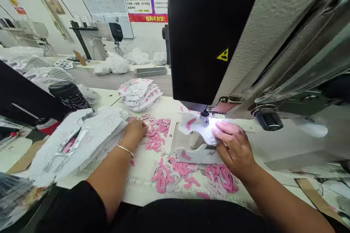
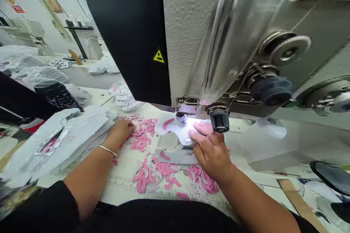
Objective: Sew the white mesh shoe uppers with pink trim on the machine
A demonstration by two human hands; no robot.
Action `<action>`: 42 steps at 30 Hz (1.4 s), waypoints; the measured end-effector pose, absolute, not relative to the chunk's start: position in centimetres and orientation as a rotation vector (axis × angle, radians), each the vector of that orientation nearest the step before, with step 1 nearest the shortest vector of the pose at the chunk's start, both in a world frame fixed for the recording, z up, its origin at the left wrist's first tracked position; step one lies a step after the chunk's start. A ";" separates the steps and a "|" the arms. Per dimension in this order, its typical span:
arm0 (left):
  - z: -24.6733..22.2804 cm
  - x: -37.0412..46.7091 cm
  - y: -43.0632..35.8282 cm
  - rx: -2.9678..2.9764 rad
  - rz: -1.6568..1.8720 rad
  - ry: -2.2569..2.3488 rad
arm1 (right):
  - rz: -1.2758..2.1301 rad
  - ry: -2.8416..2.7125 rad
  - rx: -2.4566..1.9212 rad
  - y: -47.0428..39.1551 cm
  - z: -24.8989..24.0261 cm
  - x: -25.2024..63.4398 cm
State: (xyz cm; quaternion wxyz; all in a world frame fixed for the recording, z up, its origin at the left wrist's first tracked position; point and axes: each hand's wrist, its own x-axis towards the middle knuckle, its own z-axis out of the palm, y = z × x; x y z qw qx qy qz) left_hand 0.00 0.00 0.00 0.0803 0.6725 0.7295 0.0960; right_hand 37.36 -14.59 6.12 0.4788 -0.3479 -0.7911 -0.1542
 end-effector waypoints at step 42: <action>10.8 14.9 -16.2 2.130 1.052 0.998 | 0.233 -1.986 -0.979 -18.8 10.1 34.4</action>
